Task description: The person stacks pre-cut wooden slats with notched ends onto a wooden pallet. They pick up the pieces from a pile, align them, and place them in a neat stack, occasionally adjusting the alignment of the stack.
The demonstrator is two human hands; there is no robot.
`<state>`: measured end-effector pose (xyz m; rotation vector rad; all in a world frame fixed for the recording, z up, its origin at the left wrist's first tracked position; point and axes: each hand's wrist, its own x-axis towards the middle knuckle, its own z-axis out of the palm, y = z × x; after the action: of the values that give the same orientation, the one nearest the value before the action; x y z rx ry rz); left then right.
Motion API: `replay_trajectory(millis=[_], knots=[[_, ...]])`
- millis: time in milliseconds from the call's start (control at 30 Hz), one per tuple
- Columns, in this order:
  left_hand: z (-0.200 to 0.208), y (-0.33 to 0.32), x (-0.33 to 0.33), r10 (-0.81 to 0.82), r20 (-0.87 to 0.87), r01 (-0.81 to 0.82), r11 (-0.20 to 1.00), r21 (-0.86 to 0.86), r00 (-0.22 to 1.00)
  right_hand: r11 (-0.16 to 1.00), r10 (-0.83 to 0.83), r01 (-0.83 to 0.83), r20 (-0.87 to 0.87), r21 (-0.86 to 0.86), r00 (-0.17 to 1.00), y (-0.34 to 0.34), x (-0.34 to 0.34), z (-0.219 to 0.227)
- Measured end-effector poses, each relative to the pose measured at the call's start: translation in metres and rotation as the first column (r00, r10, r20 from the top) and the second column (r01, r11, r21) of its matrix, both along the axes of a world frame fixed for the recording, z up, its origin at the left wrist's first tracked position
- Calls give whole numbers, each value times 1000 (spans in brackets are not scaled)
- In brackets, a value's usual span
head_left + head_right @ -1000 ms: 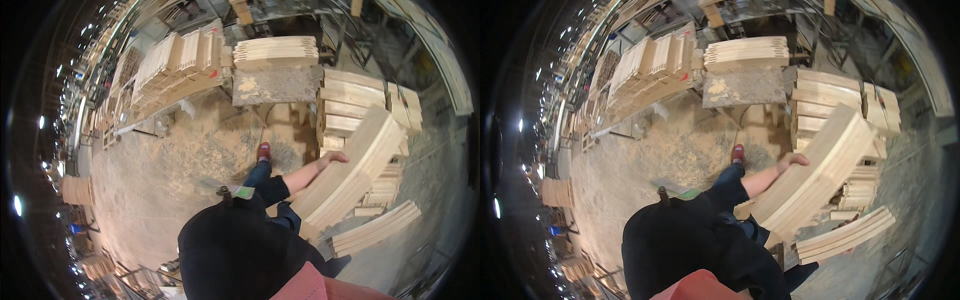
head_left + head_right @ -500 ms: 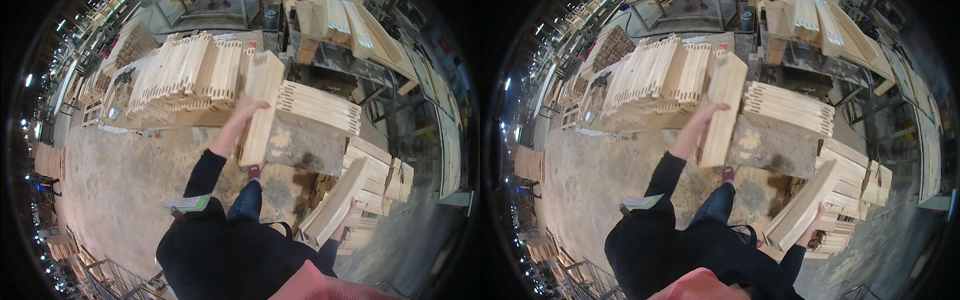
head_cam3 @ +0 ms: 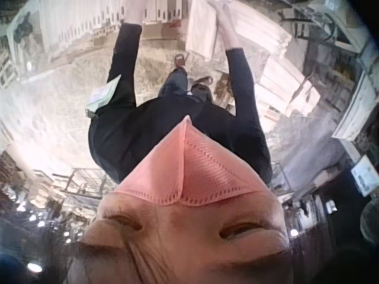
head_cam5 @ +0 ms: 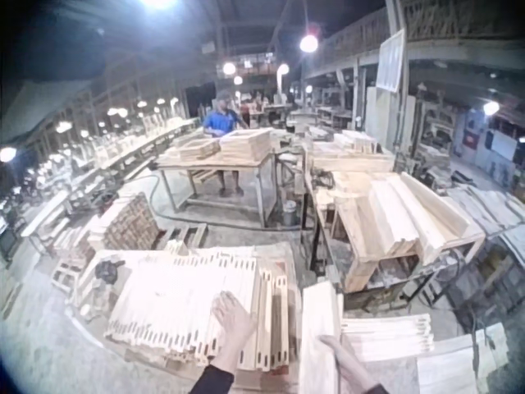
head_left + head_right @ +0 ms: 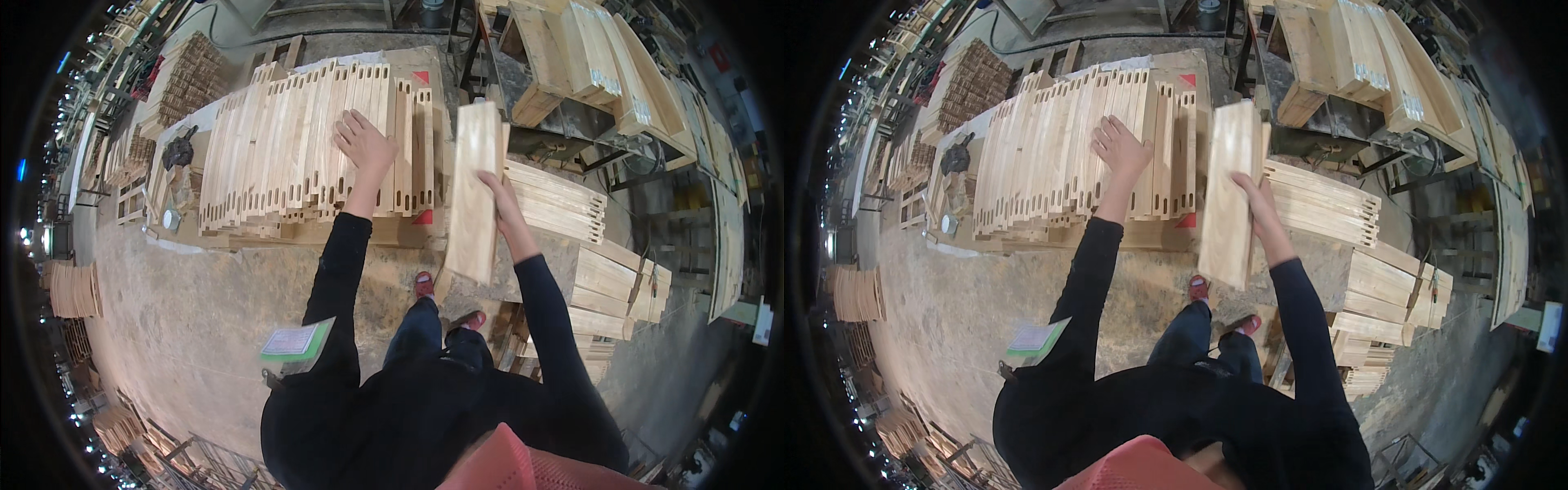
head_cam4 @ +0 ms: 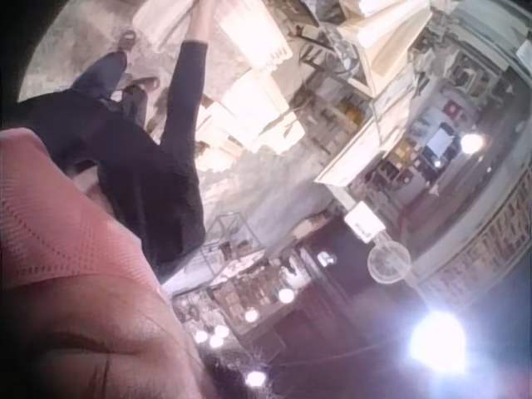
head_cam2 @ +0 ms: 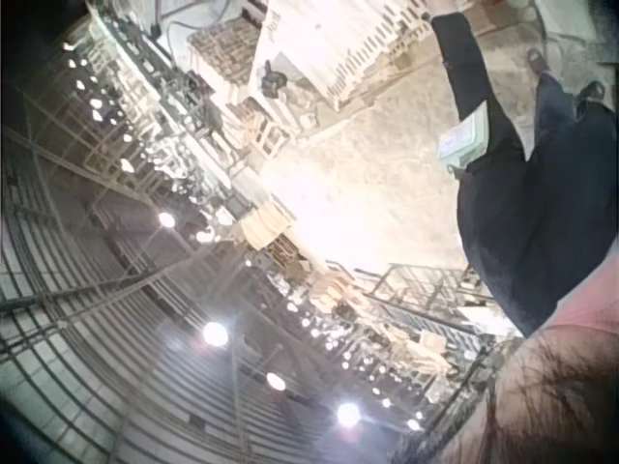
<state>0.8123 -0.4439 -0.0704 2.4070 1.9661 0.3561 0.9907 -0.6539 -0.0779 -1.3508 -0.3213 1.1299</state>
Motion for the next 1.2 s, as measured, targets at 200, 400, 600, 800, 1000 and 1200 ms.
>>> replay_trajectory(millis=[200,400,600,800,1000,1200], knots=[[-13,-22,-12,-238,174,231,971,60,956,818,281,141,601,-558,748,112,10,-19],[-5,-28,-32,-346,209,318,935,154,915,848,433,65,759,-525,487,164,-7,-48],[-1,-28,-31,-320,203,291,943,162,925,879,378,-239,297,-414,877,147,14,-81],[3,-25,-31,-332,199,302,939,167,922,887,241,-225,-12,-403,970,141,7,-109],[3,-30,-21,-346,224,315,935,164,911,856,327,-81,414,-510,850,145,25,-143],[0,-23,-41,-303,162,276,946,170,939,854,463,-53,710,-517,531,163,-6,-127]])
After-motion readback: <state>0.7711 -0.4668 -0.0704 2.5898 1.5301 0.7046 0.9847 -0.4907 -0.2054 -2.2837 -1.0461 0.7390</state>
